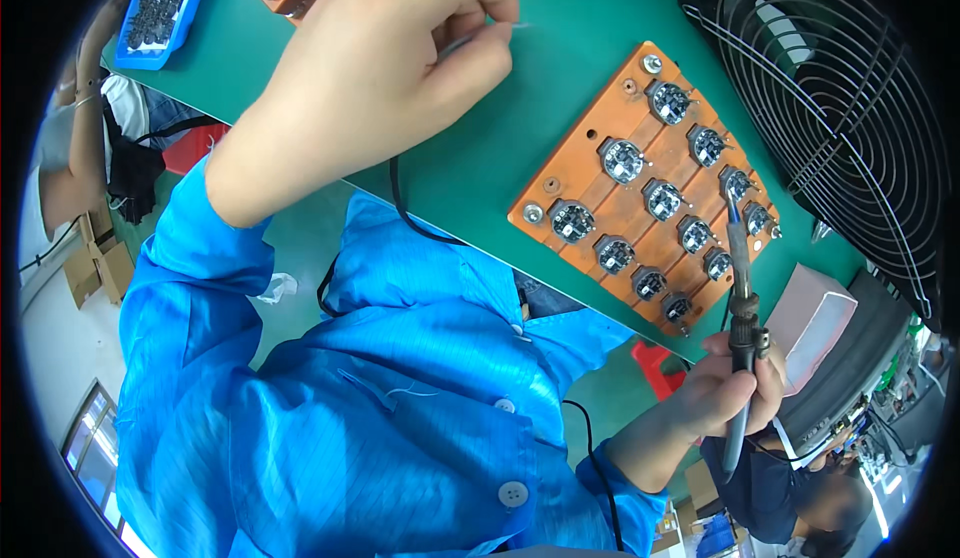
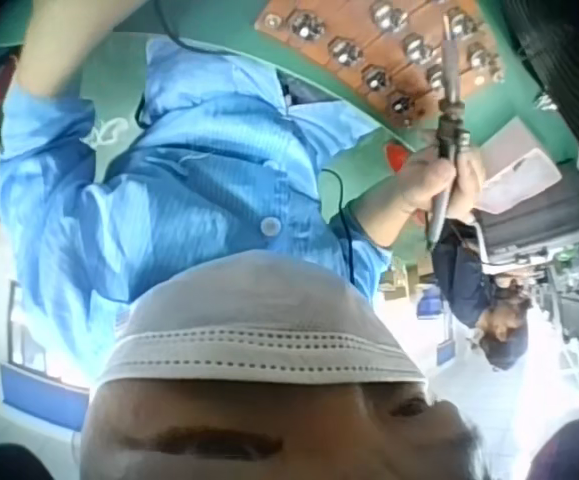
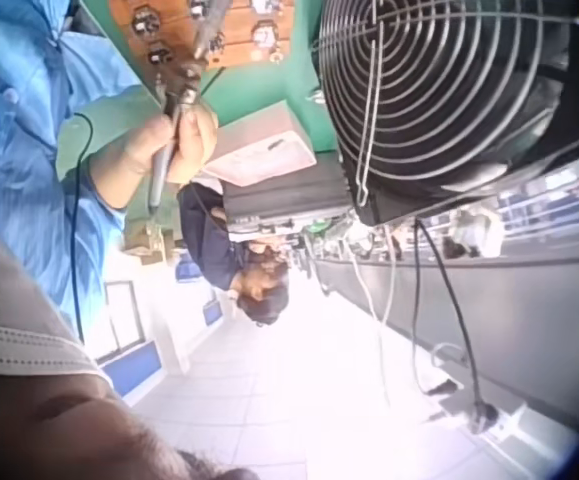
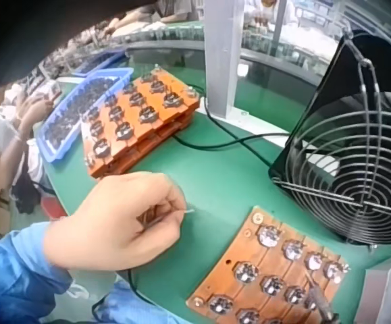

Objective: Soldering electronic components onto multiple printed circuit boards at a manual assembly station.

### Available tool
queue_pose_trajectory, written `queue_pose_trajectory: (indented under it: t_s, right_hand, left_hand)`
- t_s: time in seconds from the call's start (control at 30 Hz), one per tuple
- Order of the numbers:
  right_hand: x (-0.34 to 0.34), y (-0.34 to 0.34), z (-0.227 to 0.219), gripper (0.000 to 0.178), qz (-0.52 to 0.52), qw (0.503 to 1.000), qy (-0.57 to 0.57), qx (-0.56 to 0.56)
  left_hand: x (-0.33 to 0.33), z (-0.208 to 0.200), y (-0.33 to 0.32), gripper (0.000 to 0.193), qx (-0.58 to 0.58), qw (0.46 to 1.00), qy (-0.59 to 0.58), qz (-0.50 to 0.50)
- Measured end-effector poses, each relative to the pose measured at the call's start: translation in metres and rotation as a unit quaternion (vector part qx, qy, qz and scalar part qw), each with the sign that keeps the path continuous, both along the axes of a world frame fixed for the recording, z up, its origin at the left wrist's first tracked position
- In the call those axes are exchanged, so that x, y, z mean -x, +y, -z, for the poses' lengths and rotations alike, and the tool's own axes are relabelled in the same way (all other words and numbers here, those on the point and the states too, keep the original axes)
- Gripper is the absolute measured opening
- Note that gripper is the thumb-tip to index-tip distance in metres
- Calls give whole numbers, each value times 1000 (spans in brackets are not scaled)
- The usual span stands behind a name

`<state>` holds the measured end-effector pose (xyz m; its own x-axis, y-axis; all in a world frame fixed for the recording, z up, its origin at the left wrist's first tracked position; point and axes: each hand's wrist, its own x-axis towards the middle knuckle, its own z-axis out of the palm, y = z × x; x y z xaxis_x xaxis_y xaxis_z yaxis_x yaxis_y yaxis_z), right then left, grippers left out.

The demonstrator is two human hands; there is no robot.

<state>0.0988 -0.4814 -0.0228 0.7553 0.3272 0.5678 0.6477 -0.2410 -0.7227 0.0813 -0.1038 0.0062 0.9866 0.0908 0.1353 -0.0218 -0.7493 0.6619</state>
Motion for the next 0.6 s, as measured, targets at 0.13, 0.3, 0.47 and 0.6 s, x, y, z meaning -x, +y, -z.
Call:
queue_pose_trajectory:
  t_s: [0.13, 0.3, 0.47, 0.6]
  right_hand:
    - [12, -19, 21, 30, 57, 986, 81, -132]
    - [25, -38, 38, 32, 151, 977, 68, -137]
    - [27, -41, 45, 36, 290, 931, 80, -209]
    - [23, -39, 48, 38, 327, 914, 63, -230]
  left_hand:
    - [-14, -10, 3, 6, 30, 998, 34, 46]
    - [-34, -20, -16, 6, -32, 997, -29, 70]
    - [-45, -16, -71, 16, -133, 932, -176, 288]
    - [-56, 0, -160, 16, -101, 897, -75, 425]
